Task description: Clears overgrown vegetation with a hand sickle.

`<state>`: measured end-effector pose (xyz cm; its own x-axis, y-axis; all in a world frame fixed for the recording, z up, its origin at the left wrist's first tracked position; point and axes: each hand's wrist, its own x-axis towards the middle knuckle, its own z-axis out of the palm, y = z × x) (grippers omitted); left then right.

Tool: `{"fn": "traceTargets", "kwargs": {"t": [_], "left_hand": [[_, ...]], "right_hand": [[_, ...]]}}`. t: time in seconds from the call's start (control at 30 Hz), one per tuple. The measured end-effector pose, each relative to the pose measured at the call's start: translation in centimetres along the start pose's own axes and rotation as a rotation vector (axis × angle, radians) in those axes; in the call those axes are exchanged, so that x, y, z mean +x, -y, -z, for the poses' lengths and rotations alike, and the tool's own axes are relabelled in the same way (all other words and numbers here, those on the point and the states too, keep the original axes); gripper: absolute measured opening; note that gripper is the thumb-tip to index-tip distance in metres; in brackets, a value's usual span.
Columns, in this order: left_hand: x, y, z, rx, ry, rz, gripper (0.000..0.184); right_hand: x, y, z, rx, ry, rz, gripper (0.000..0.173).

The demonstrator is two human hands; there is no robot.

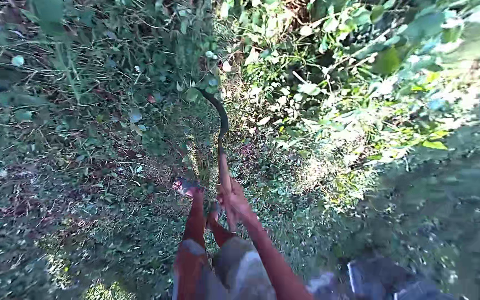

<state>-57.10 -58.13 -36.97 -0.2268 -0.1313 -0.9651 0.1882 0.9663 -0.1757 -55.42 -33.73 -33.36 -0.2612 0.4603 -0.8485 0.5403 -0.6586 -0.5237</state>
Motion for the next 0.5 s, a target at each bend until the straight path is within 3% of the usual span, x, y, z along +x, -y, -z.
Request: {"fn": "traceTargets", "kwargs": {"t": [0.07, 0.13, 0.2, 0.27, 0.3, 0.37, 0.5], "left_hand": [[1.2, -0.5, 0.1, 0.054, -0.053, -0.018, 0.114], [1.9, -1.5, 0.6, 0.034, -0.131, -0.049, 0.113], [2.4, -3.5, 1.0, 0.054, -0.226, -0.063, 0.110], [2.6, -5.4, 1.1, 0.100, -0.318, -0.049, 0.107], [2.7, -6.0, 0.7, 0.137, -0.367, -0.027, 0.106], [2.9, -6.6, -0.3, 0.190, -0.455, 0.010, 0.106], [2.7, -7.7, -2.1, 0.275, -0.663, 0.011, 0.097]], "right_hand": [[-0.4, -2.2, 6.6, -0.123, -0.173, 0.063, 0.033], [0.2, -4.6, 10.2, 0.022, -0.362, 0.116, 0.027], [3.1, -6.0, 10.6, 0.375, -0.516, 0.170, 0.023], [7.4, -5.8, 8.2, 0.637, -0.551, 0.179, 0.035], [9.0, -5.7, 5.9, 0.690, -0.493, 0.173, 0.042], [11.7, -5.7, -0.2, 0.704, -0.294, 0.209, 0.035], [12.3, -3.9, -9.5, 0.327, 0.358, 0.099, 0.037]]}}
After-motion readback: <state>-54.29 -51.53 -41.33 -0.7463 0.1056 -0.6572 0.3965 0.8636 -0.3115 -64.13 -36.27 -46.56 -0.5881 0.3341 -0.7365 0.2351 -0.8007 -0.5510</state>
